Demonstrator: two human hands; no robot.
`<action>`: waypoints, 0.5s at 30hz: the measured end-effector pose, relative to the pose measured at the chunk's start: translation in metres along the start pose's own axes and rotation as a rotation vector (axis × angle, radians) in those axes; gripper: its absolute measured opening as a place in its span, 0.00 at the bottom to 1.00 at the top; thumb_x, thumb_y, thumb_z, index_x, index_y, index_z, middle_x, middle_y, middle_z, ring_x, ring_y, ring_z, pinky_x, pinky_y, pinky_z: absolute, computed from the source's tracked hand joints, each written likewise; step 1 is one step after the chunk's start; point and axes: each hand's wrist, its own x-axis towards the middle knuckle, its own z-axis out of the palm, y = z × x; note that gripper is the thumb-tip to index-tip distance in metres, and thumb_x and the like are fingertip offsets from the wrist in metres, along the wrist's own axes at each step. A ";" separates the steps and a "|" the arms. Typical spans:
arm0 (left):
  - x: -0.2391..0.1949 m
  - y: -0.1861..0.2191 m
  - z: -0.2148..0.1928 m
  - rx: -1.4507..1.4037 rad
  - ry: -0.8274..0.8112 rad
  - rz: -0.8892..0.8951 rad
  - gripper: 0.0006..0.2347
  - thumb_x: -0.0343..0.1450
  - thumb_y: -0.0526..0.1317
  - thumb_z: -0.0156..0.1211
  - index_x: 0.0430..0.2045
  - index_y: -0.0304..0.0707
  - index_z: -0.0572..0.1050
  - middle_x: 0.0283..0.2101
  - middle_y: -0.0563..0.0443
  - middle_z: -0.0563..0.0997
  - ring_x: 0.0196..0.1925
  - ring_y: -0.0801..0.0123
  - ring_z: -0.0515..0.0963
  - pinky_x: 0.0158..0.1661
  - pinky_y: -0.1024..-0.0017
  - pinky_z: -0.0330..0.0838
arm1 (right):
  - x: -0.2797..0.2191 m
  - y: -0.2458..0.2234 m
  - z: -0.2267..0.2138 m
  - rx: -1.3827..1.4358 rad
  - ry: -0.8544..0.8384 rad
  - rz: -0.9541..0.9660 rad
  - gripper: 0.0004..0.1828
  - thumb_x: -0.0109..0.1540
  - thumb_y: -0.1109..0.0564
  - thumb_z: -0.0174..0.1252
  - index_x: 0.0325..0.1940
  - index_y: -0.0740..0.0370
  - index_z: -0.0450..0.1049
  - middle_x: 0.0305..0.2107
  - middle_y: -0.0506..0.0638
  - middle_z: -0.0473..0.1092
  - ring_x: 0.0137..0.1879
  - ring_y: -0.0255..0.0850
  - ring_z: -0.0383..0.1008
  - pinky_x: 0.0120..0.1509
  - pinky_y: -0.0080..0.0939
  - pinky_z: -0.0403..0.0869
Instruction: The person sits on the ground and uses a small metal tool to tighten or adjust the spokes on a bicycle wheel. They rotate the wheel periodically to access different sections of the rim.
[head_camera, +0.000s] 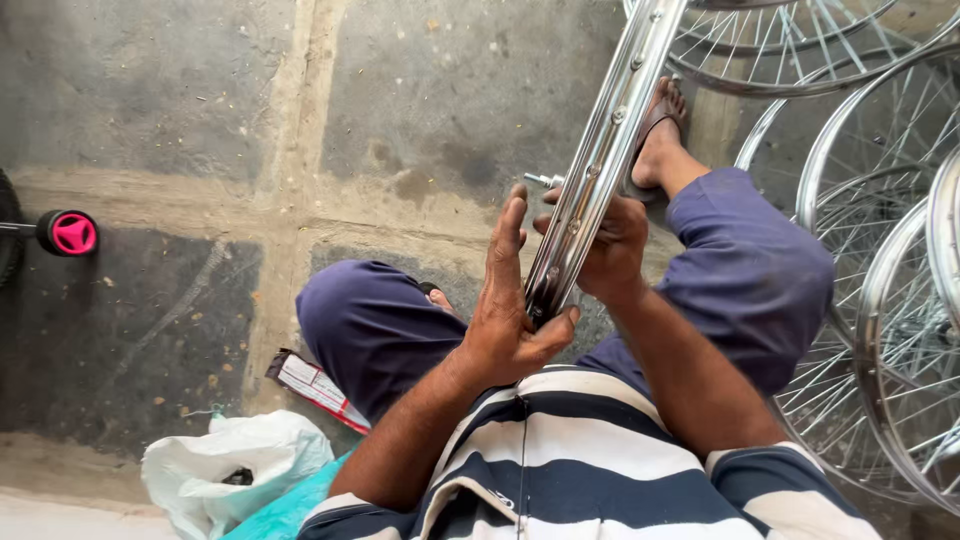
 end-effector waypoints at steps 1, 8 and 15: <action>0.003 -0.001 -0.003 0.029 0.010 0.021 0.49 0.67 0.35 0.65 0.78 0.37 0.32 0.82 0.32 0.38 0.86 0.43 0.41 0.81 0.43 0.43 | 0.005 -0.001 0.000 0.142 -0.195 0.049 0.19 0.61 0.68 0.71 0.56 0.67 0.78 0.49 0.55 0.78 0.52 0.36 0.79 0.58 0.38 0.78; 0.011 0.009 -0.005 -0.179 -0.035 -0.075 0.48 0.66 0.32 0.60 0.79 0.35 0.32 0.83 0.33 0.40 0.87 0.44 0.42 0.82 0.43 0.41 | 0.026 -0.036 -0.009 0.498 -0.314 0.138 0.26 0.57 0.65 0.74 0.58 0.66 0.74 0.54 0.52 0.75 0.60 0.40 0.76 0.68 0.42 0.75; 0.011 0.010 -0.009 -0.081 -0.049 -0.070 0.48 0.65 0.33 0.61 0.77 0.34 0.32 0.82 0.29 0.40 0.86 0.41 0.44 0.79 0.45 0.45 | 0.011 -0.028 -0.018 -0.123 -0.360 -0.268 0.27 0.57 0.66 0.72 0.59 0.64 0.73 0.53 0.54 0.76 0.57 0.44 0.79 0.62 0.42 0.77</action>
